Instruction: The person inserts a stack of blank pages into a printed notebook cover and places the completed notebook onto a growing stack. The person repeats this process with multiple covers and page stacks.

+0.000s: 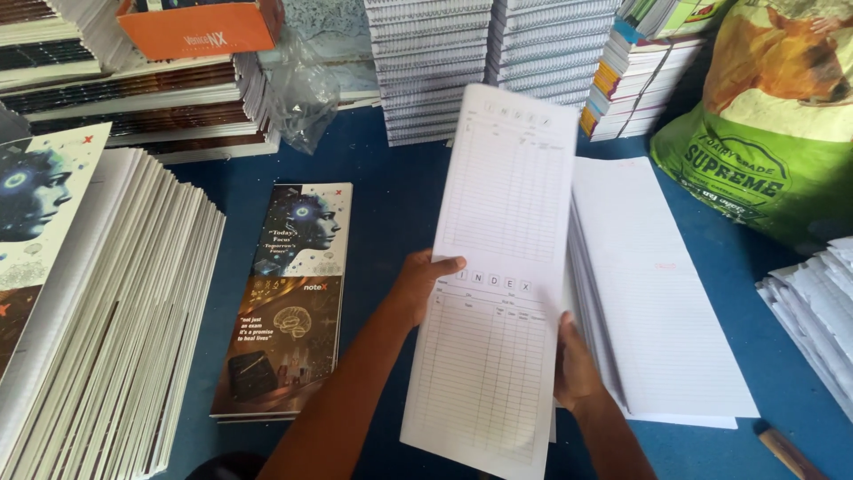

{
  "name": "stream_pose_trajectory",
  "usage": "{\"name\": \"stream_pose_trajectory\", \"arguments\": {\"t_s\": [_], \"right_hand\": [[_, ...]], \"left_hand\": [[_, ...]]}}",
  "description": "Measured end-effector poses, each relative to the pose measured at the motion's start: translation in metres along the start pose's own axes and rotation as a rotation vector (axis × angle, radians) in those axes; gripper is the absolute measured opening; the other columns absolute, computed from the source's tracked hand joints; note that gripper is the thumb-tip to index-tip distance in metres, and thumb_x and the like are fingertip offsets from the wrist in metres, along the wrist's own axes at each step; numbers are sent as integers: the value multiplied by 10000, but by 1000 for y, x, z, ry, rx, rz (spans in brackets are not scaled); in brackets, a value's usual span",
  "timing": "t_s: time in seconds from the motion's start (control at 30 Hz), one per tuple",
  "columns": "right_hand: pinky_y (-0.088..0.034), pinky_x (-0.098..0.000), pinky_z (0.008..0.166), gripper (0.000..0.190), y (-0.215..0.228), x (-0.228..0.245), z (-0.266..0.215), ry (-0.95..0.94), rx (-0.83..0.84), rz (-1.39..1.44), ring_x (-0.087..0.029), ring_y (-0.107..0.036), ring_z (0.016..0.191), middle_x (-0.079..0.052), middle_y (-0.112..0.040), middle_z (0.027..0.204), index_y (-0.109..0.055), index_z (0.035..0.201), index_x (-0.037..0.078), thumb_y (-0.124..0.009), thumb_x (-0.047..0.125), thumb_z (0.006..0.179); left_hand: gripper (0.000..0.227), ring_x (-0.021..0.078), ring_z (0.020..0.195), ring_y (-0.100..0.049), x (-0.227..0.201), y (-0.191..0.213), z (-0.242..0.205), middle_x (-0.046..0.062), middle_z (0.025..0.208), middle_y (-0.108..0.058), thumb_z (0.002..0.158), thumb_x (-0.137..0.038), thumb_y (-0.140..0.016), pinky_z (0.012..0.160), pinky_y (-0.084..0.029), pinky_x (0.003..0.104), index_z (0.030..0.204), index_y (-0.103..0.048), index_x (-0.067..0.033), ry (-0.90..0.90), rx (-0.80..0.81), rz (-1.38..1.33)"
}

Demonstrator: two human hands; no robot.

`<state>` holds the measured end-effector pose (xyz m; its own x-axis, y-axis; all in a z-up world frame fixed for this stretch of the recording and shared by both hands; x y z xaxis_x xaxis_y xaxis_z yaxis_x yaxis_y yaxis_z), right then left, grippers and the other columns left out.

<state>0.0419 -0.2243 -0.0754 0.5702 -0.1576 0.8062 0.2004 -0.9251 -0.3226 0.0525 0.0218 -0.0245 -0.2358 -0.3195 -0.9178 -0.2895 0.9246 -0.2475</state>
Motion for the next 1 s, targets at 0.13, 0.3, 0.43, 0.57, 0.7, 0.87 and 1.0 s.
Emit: {"name": "stream_pose_trajectory", "arguments": {"t_s": [0.13,0.3,0.43,0.57,0.7,0.87,1.0], "right_hand": [[-596,-594,924,743,-1,2,5,65,-64,-193,-457,-647,1230,-325,-659,1286,-524,1417,2,-729,352,795],[-598,-557,923,670,-7,12,6,168,-70,-196,-430,-691,1177,-311,-711,1222,-536,1392,11,-736,303,823],[-596,-567,915,666,5,-3,21,-7,-179,-267,-405,-678,1157,-259,-686,1224,-525,1427,72,-706,317,836],[-600,-530,912,656,21,-31,43,-167,-261,-391,-416,-704,1069,-257,-675,1217,-472,1466,51,-668,344,912],[-631,-496,841,599,35,-61,58,-252,-248,-370,-396,-747,953,-298,-714,1171,-509,1434,-24,-634,299,945],[-616,-421,832,569,39,-61,66,-152,-241,-607,-372,-764,920,-272,-751,1126,-558,1393,-39,-634,304,945],[-620,-425,844,587,36,-59,69,-122,-193,-414,-363,-758,964,-296,-727,1142,-541,1384,-84,-654,242,910]], "left_hand": [[395,380,978,-759,6,5,4,285,1061,-754,794,-162,-766,853,-601,499,1131,-690,30,19,-16,-42],[385,363,981,-758,18,8,18,279,1077,-758,818,-172,-755,858,-605,474,1136,-697,38,-13,14,-50],[418,329,1065,-729,58,19,39,260,1175,-729,911,-258,-705,908,-595,443,1230,-644,4,68,68,-59],[445,323,1072,-705,145,41,33,223,1224,-714,962,-256,-596,894,-584,447,1325,-631,0,392,-6,52],[422,271,1068,-698,207,58,19,169,1227,-703,944,-139,-683,915,-571,406,1349,-596,-56,452,-101,153],[365,296,952,-742,206,51,26,214,1103,-752,856,-18,-711,829,-601,410,1214,-683,43,220,-151,230],[336,296,940,-741,201,49,22,217,1102,-749,865,-24,-697,808,-600,403,1195,-676,38,264,-165,284]]}}
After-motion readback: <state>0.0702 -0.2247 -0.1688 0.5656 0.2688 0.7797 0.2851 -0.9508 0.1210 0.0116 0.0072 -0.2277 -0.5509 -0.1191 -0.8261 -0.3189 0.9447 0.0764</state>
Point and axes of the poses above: each hand's wrist, its own z-axis towards the middle knuckle, its own y-axis out of the back of the hand, x = y × z, the point moved 6 cm from there along z, towards the middle knuckle
